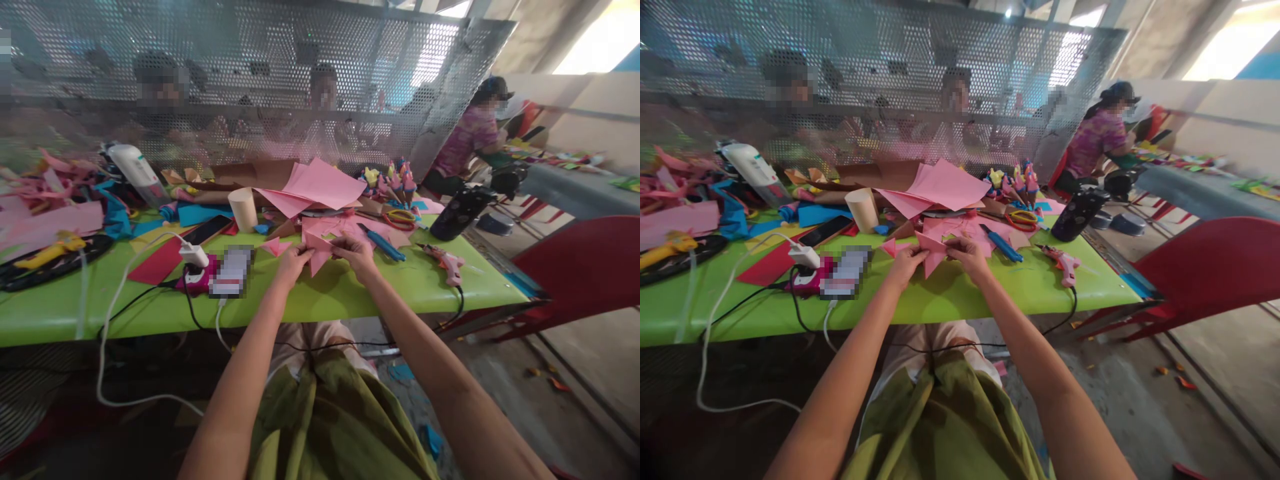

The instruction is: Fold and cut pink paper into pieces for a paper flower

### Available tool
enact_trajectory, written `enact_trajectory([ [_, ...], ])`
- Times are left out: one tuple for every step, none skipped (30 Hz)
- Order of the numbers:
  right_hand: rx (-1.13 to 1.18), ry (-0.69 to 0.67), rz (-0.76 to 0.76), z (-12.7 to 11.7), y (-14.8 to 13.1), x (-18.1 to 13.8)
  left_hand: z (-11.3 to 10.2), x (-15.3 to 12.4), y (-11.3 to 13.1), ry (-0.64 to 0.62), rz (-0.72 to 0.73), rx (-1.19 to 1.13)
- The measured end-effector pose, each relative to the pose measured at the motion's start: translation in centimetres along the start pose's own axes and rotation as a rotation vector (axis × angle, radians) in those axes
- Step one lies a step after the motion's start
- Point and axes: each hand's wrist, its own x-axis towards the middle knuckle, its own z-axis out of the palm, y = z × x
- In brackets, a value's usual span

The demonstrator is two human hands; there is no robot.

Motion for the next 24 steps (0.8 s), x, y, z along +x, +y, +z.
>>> enact_trajectory([
  [-0.001, 0.008, -0.016, -0.03, -0.03, -0.01, -0.05, -0.02, 0.04, -0.023, 0.014, -0.023],
  [0.0, 0.02, -0.031, -0.07, -0.06, 0.0, -0.13, -0.06, 0.11, -0.043, 0.031, -0.047],
  [0.001, 0.035, -0.046, -0.14, -0.09, 0.01, -0.22, -0.09, 0.19, -0.05, 0.055, -0.068],
  [0.003, 0.053, -0.064, -0.22, -0.1, 0.04, -0.31, -0.13, 0.27, -0.04, 0.08, -0.086],
  [0.005, 0.073, -0.082, -0.3, -0.1, 0.08, -0.39, -0.16, 0.34, -0.013, 0.097, -0.098],
  [0.005, 0.092, -0.1, -0.39, -0.09, 0.13, -0.46, -0.18, 0.4, 0.031, 0.101, -0.105],
  [0.003, 0.111, -0.116, -0.46, -0.07, 0.18, -0.5, -0.21, 0.45, 0.072, 0.084, -0.111],
  [-0.001, 0.126, -0.129, -0.51, -0.04, 0.21, -0.49, -0.24, 0.48, 0.094, 0.048, -0.118],
  [-0.005, 0.135, -0.138, -0.53, -0.01, 0.24, -0.46, -0.28, 0.51, 0.092, 0.0, -0.129],
  [-0.009, 0.139, -0.143, -0.52, 0.03, 0.25, -0.39, -0.33, 0.52, 0.067, -0.045, -0.141],
  [-0.011, 0.135, -0.142, -0.48, 0.06, 0.25, -0.3, -0.38, 0.53, 0.03, -0.075, -0.147],
  [-0.012, 0.124, -0.137, -0.41, 0.08, 0.24, -0.2, -0.44, 0.54, -0.016, -0.086, -0.145],
  [-0.012, 0.109, -0.131, -0.33, 0.08, 0.22, -0.1, -0.49, 0.55, -0.063, -0.081, -0.138],
  [-0.009, 0.091, -0.123, -0.26, 0.06, 0.19, -0.03, -0.52, 0.54, -0.098, -0.068, -0.128],
  [-0.002, 0.074, -0.111, -0.2, 0.02, 0.14, 0.02, -0.52, 0.52, -0.116, -0.053, -0.119],
  [0.007, 0.062, -0.099, -0.16, -0.05, 0.09, 0.05, -0.5, 0.49, -0.118, -0.034, -0.112],
  [0.016, 0.058, -0.087, -0.15, -0.13, 0.03, 0.04, -0.45, 0.44, -0.104, -0.012, -0.108],
  [0.023, 0.059, -0.074, -0.17, -0.22, -0.03, 0.02, -0.38, 0.39, -0.079, 0.012, -0.103],
  [0.026, 0.061, -0.062, -0.19, -0.29, -0.08, -0.02, -0.3, 0.33, -0.048, 0.034, -0.094],
  [0.021, 0.061, -0.051, -0.19, -0.33, -0.11, -0.05, -0.23, 0.27, -0.023, 0.052, -0.077],
  [0.008, 0.056, -0.043, -0.18, -0.34, -0.12, -0.07, -0.18, 0.23, -0.004, 0.066, -0.051],
  [-0.008, 0.043, -0.037, -0.14, -0.31, -0.11, -0.07, -0.15, 0.22, 0.005, 0.076, -0.016],
  [-0.028, 0.027, -0.033, -0.07, -0.23, -0.08, -0.05, -0.15, 0.22, 0.005, 0.083, 0.023],
  [-0.048, 0.012, -0.034, 0.02, -0.14, -0.03, 0.0, -0.19, 0.25, -0.004, 0.09, 0.058],
])
